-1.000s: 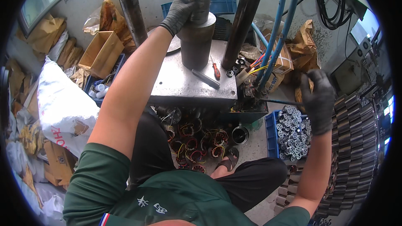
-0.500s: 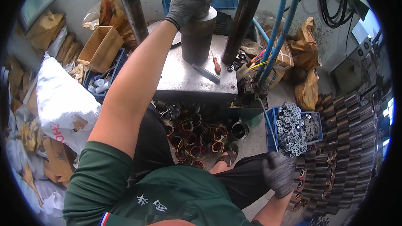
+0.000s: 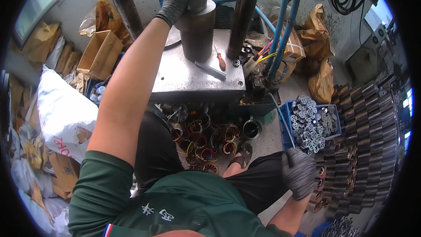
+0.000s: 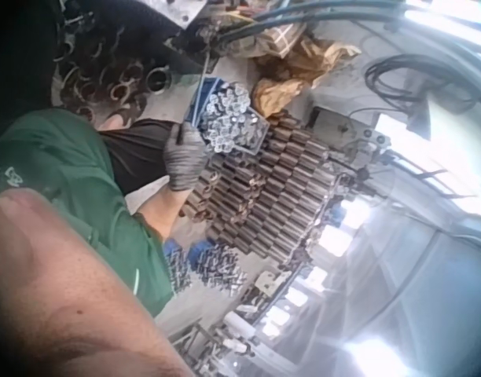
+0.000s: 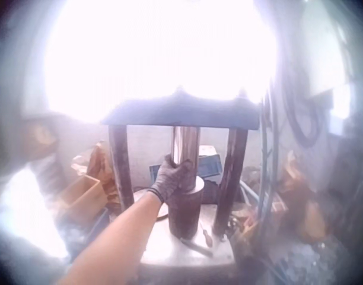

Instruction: The recorder is assembling electric motors by inserting copper-wound stators into metal housings using a press machine.

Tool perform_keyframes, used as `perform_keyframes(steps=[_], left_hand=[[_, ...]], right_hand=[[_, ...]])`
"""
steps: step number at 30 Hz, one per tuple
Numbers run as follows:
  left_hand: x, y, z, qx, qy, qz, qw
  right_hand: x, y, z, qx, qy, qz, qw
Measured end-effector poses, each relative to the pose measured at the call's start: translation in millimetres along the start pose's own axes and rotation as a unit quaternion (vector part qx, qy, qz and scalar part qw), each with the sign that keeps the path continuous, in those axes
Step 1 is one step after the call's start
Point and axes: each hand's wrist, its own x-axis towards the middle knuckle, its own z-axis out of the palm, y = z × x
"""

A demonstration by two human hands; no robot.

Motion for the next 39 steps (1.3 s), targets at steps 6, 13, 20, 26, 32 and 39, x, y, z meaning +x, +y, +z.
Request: perform_keyframes(steps=[6, 13, 20, 26, 32, 39], left_hand=[[2.0, -4.3, -2.6, -0.002, -0.009, 0.005, 1.000], [3.9, -5.5, -3.6, 0.019, -0.019, 0.003, 1.000], [-7.4, -1.2, 2.1, -0.201, -0.048, 0.023, 0.978], [-12.9, 12.1, 0.0, -0.119, -0.036, 0.000, 0.992], [-7.5, 6.8, -4.6, -0.107, -0.042, -0.017, 0.993], [-8.2, 9.9, -12.4, 0.028, -0.070, 0.005, 0.997]], right_hand=[[5.1, -7.4, -6.2, 0.005, -0.015, 0.030, 0.999], [5.8, -6.9, -7.9, -0.010, -0.032, 0.041, 0.999], [6.8, -4.4, -7.3, -0.017, -0.042, 0.039, 0.998], [8.5, 0.4, -9.6, -0.014, -0.060, -0.004, 0.998], [16.4, 2.7, -21.4, -0.013, -0.170, -0.017, 0.985], [34.9, 17.5, -35.3, 0.078, -0.125, -0.004, 0.989]])
